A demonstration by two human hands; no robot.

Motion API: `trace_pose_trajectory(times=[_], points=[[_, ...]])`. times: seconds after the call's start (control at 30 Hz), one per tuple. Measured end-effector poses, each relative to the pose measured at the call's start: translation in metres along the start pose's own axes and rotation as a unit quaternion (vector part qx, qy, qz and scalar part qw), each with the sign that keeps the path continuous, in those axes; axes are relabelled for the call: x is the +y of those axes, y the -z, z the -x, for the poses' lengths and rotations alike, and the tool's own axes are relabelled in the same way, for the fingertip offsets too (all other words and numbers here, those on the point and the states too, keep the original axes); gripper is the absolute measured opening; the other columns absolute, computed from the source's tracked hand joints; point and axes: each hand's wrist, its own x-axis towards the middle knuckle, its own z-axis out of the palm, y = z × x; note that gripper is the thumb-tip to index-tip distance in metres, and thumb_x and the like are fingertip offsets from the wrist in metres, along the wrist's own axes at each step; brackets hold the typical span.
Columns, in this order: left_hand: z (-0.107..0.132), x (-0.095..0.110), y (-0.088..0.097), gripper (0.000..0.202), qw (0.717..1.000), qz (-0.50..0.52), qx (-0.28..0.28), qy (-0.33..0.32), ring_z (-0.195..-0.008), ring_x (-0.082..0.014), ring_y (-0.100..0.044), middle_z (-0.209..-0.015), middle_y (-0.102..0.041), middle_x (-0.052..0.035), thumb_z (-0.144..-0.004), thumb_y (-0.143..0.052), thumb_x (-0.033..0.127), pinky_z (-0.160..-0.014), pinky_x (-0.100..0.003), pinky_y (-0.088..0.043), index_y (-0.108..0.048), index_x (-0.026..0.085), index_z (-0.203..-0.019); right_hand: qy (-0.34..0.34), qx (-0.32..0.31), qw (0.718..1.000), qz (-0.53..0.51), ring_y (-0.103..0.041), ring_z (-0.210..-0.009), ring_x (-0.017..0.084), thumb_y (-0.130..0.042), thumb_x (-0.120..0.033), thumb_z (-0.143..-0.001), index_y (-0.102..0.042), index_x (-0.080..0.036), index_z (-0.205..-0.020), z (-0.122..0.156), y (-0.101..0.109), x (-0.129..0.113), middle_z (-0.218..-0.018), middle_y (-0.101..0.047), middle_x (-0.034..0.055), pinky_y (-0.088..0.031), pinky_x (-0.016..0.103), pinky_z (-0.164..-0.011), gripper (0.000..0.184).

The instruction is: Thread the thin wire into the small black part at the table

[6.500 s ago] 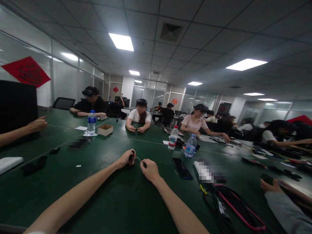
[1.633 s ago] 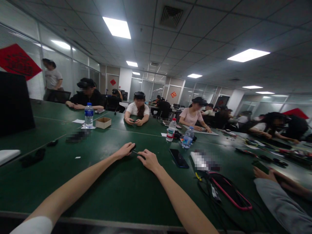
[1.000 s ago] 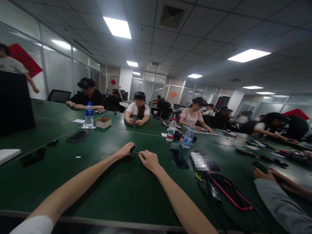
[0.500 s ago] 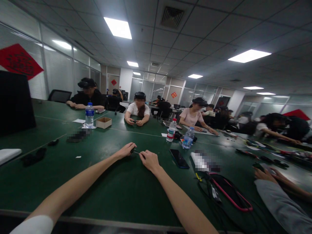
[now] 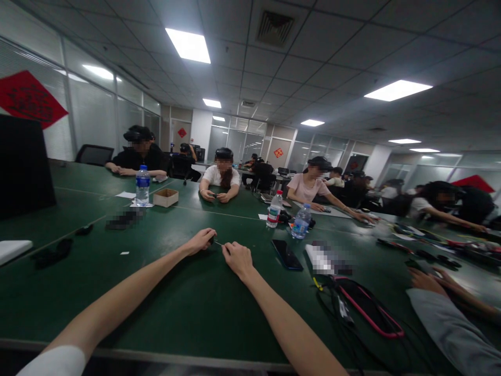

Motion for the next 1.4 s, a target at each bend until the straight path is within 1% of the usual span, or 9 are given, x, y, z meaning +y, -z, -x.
trace_pose_trajectory(times=[0.23,0.37,0.53,0.77,0.93,1.07,1.17,1.3,1.4], points=[[0.0,-0.002,0.002,0.045,1.0,0.008,-0.011,0.001,-0.038,-0.0036,-0.026,-0.054,-0.03,0.0088,-0.079,-0.053,0.056,-0.037,-0.016,-0.015,-0.055,0.016,-0.099,-0.131,-0.021,0.991,-0.03,-0.063,-0.078,0.016,-0.026,-0.042,-0.098,-0.065,-0.024,-0.1,-0.006,0.003,0.022,-0.093,-0.067,0.007,-0.045,0.025,-0.066,0.042],[0.003,0.0,0.001,0.048,1.0,0.006,-0.011,0.0,-0.039,-0.0043,-0.024,-0.054,-0.029,0.0082,-0.081,-0.048,0.057,-0.038,-0.016,-0.015,-0.058,0.016,-0.104,-0.09,-0.023,0.995,-0.027,-0.063,-0.08,0.015,-0.03,-0.044,-0.097,-0.066,-0.025,-0.1,-0.003,0.006,0.028,-0.093,-0.067,0.0055,-0.044,0.024,-0.068,0.04],[0.009,0.008,0.0,0.048,1.0,-0.002,-0.025,0.003,-0.04,-0.0052,-0.023,-0.053,-0.03,0.0069,-0.082,-0.046,0.056,-0.038,-0.016,-0.014,-0.061,0.016,-0.104,0.02,-0.019,0.999,-0.038,-0.061,-0.083,0.014,-0.03,-0.047,-0.096,-0.066,-0.027,-0.102,0.0,0.007,0.011,-0.095,-0.066,0.0035,-0.043,0.022,-0.069,0.042],[0.011,0.01,-0.001,0.048,0.999,-0.012,-0.029,-0.003,-0.042,-0.0059,-0.026,-0.054,-0.034,0.0054,-0.081,-0.045,0.058,-0.04,-0.016,-0.015,-0.061,0.017,-0.101,0.038,-0.013,0.999,-0.036,-0.061,-0.08,0.013,-0.027,-0.047,-0.097,-0.066,-0.027,-0.103,0.001,0.009,0.003,-0.094,-0.065,0.0035,-0.042,0.021,-0.067,0.044],[0.01,0.007,-0.002,0.045,1.0,-0.014,-0.019,-0.008,-0.043,-0.006,-0.03,-0.058,-0.037,0.005,-0.081,-0.046,0.058,-0.039,-0.015,-0.017,-0.057,0.019,-0.102,0.029,-0.016,0.999,-0.03,-0.061,-0.08,0.013,-0.027,-0.047,-0.097,-0.065,-0.027,-0.103,0.001,0.008,0.003,-0.094,-0.065,0.0039,-0.042,0.021,-0.068,0.044],[0.01,0.007,-0.002,0.041,1.0,0.009,-0.005,-0.003,-0.042,-0.0045,-0.029,-0.06,-0.034,0.0072,-0.081,-0.048,0.059,-0.039,-0.013,-0.017,-0.049,0.022,-0.099,0.004,-0.008,0.999,-0.033,-0.061,-0.079,0.014,-0.025,-0.048,-0.097,-0.065,-0.026,-0.101,0.001,0.003,0.001,-0.093,-0.065,0.0047,-0.042,0.022,-0.068,0.046],[0.01,0.007,-0.002,0.04,1.0,0.025,0.006,0.007,-0.042,-0.0035,-0.029,-0.062,-0.034,0.0081,-0.08,-0.049,0.059,-0.039,-0.013,-0.017,-0.042,0.023,-0.097,-0.029,0.005,0.999,-0.035,-0.061,-0.078,0.014,-0.025,-0.047,-0.097,-0.064,-0.024,-0.099,-0.002,-0.002,0.003,-0.093,-0.065,0.0057,-0.042,0.023,-0.066,0.045],[0.008,0.006,-0.001,0.042,0.999,0.027,0.017,0.02,-0.04,-0.0029,-0.029,-0.061,-0.036,0.0086,-0.08,-0.049,0.061,-0.039,-0.012,-0.016,-0.038,0.024,-0.097,-0.106,0.005,0.993,-0.048,-0.062,-0.077,0.015,-0.023,-0.044,-0.098,-0.063,-0.022,-0.097,-0.005,-0.004,0.015,-0.091,-0.065,0.0067,-0.043,0.024,-0.064,0.045],[0.007,0.005,-0.001,0.041,0.999,0.05,0.003,0.022,-0.038,-0.0026,-0.026,-0.059,-0.034,0.0094,-0.08,-0.05,0.06,-0.039,-0.012,-0.014,-0.037,0.023,-0.092,-0.104,0.017,0.992,-0.063,-0.061,-0.081,0.015,-0.026,-0.044,-0.098,-0.06,-0.023,-0.103,-0.005,-0.002,0.021,-0.094,-0.064,0.0061,-0.043,0.023,-0.066,0.041]])
